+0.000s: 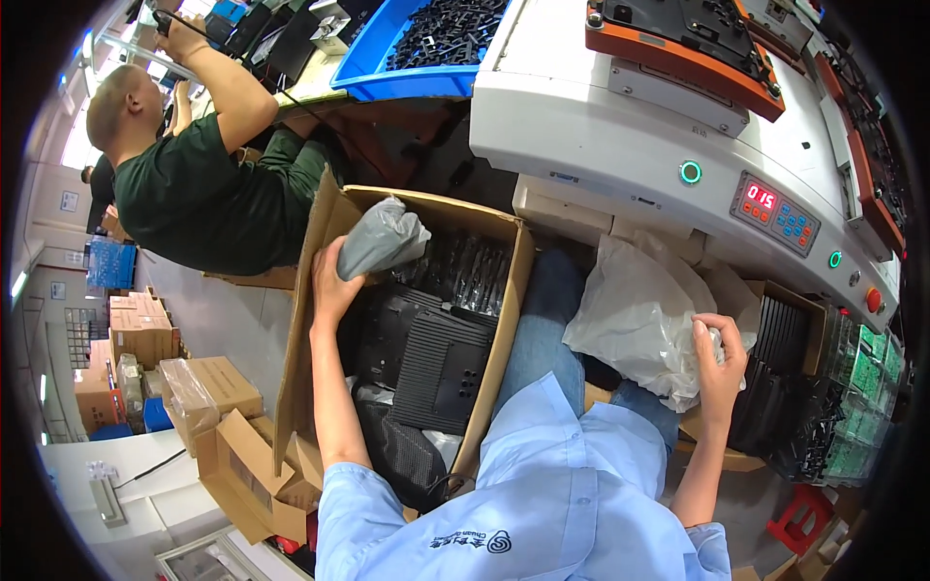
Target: Manually placing black finned electronic components into plastic bags and then into a cardboard shipping box.
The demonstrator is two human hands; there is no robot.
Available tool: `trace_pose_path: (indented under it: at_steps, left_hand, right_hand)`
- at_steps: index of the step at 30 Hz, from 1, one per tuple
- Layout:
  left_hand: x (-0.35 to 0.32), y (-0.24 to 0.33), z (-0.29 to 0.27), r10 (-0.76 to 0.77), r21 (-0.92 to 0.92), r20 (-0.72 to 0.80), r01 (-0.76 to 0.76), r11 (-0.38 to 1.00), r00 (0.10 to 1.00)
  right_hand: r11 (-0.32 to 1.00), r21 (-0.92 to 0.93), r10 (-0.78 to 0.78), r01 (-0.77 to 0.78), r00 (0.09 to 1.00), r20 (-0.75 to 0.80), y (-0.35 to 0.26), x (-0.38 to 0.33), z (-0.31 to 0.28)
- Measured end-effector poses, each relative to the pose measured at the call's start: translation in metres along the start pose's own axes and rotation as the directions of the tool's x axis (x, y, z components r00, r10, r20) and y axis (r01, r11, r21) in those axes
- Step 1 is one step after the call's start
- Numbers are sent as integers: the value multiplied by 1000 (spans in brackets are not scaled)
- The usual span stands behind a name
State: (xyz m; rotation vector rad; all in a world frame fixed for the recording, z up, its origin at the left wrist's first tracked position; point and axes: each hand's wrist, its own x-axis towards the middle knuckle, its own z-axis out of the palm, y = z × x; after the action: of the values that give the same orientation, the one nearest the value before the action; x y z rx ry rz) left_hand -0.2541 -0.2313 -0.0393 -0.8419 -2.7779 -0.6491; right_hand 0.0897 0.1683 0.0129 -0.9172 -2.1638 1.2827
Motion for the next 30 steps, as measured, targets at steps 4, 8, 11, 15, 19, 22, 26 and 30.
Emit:
trace_pose_path:
  at_steps: [4,8,11,15,19,22,26,30]
  left_hand:
    - [-9,11,-13,-208,-126,-33,203,971,977]
    - [-20,29,-29,-298,-293,-103,257,921,949]
    - [-28,36,-34,-298,-389,-207,200,899,932]
    - [-36,79,-36,-352,-728,-201,101,678,914]
    - [-67,106,-13,-461,-972,232,221,-80,856]
    - [-83,168,20,-479,-871,466,291,-395,744]
    - [-110,213,63,-157,-675,681,530,-513,715]
    - [-114,237,80,140,-537,726,682,-496,674]
  right_hand:
    - [999,-7,-35,35,999,34,-7,6,15]
    - [995,-39,-88,91,993,77,-7,8,27]
    - [989,-43,-135,141,983,122,-8,7,37]
    - [982,-44,-172,183,966,196,-8,4,38]
    - [970,82,-240,227,941,238,-19,4,37]
    - [969,205,-210,137,897,390,-30,4,38]
    - [927,374,-229,25,827,513,-28,-5,33]
    - [969,245,-96,-23,882,461,-15,-14,16]
